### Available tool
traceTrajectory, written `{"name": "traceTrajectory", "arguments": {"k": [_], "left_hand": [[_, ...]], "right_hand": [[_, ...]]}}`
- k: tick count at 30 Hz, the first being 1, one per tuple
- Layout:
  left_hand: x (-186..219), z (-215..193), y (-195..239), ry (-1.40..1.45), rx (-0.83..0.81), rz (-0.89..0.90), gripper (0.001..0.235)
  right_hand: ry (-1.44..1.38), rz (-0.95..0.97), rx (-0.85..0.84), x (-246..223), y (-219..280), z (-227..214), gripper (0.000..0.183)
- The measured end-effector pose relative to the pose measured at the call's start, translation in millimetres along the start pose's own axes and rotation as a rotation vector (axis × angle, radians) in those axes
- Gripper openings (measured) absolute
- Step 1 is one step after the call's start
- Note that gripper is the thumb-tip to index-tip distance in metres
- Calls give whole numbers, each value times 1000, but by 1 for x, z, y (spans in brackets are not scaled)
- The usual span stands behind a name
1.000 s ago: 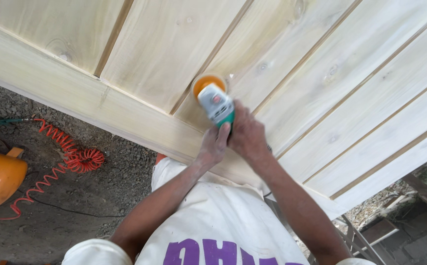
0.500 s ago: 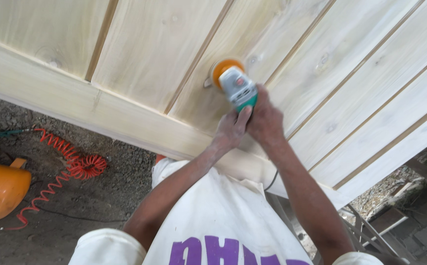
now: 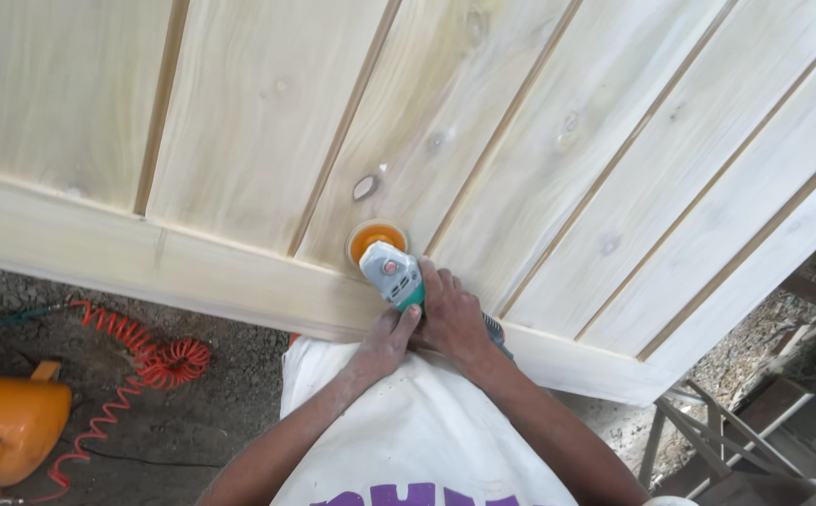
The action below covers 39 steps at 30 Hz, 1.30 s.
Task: The person uses a handheld electric sander to smooth the surface of a large, light-colored wooden panel. They move the sander in circular and linear motions across the wood grain, covering various sections of the panel.
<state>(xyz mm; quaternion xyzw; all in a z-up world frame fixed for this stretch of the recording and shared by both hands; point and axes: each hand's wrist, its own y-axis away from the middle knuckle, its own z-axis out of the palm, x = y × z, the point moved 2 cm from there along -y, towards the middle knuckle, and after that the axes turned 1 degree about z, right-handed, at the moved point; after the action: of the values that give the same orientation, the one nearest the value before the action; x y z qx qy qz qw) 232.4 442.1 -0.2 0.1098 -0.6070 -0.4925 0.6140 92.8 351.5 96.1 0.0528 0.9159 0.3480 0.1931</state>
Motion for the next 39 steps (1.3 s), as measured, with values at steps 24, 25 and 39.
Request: {"name": "traceTrajectory", "arguments": {"k": [24, 25, 39], "left_hand": [[283, 45, -250, 417, -9, 229, 85], [294, 48, -261, 409, 0, 223, 87], [410, 52, -360, 108, 233, 147, 110]], "right_hand": [[-23, 75, 308, 107, -184, -216, 76], [-32, 63, 328, 114, -192, -225, 73], [51, -6, 475, 186, -295, -308, 82]]}}
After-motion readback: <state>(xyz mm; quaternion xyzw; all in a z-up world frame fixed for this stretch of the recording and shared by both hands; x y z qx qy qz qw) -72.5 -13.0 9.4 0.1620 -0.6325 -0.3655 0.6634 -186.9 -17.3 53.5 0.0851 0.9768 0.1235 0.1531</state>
